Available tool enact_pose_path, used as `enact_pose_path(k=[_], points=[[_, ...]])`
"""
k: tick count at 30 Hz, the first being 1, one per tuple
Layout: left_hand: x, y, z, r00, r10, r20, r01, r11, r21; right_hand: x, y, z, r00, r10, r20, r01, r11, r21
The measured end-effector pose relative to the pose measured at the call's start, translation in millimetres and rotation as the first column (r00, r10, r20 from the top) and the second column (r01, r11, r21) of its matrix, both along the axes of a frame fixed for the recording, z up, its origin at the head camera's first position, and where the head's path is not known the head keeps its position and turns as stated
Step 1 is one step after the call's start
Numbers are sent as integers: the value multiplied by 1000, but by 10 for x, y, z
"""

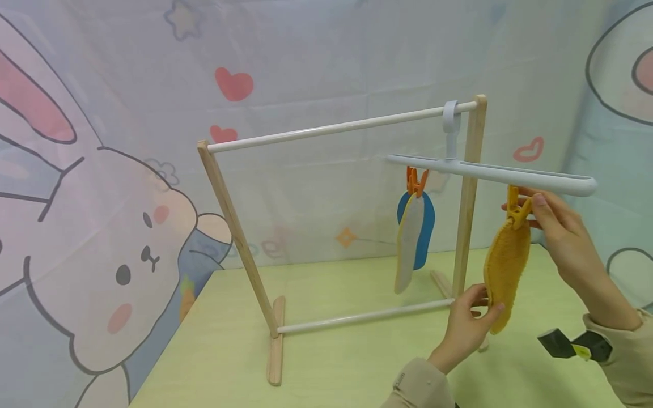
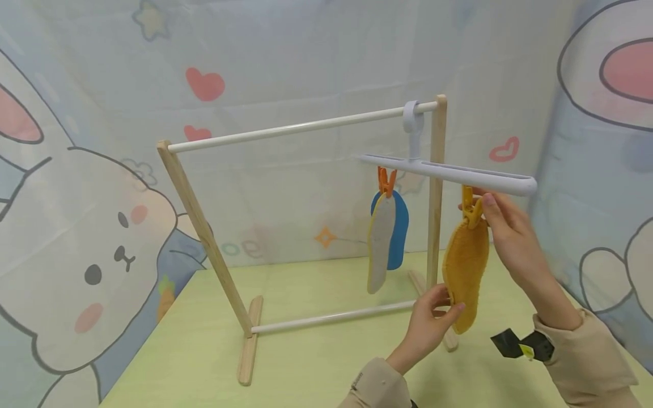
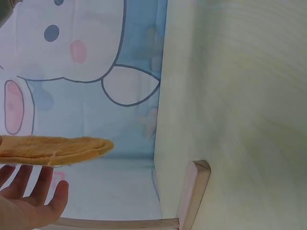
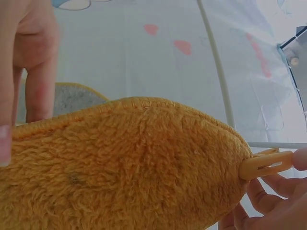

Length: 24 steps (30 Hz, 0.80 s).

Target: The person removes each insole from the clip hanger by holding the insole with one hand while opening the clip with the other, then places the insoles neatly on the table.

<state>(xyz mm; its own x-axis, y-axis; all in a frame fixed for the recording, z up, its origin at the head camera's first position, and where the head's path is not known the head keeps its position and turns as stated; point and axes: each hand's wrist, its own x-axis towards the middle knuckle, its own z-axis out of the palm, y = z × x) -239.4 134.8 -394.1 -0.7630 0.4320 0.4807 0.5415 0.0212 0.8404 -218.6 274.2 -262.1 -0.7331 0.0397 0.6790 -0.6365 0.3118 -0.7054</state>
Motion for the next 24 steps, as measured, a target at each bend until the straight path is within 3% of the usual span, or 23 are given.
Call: enact_pose_path(k=[10,17,24], points=[[-38,46,-66,999,-3,44,2,1000,15,-17,46,-3,996,86,24,-85,996,-21],[-53,65,-105,1000,-17,-5,17,1000,8,-25,74,7,993,111,41,-111,994,-5],[-36,45,-93,1000,-10,-29,10,1000,-15,-45,87,-8,983,180,43,-177,982,-73]])
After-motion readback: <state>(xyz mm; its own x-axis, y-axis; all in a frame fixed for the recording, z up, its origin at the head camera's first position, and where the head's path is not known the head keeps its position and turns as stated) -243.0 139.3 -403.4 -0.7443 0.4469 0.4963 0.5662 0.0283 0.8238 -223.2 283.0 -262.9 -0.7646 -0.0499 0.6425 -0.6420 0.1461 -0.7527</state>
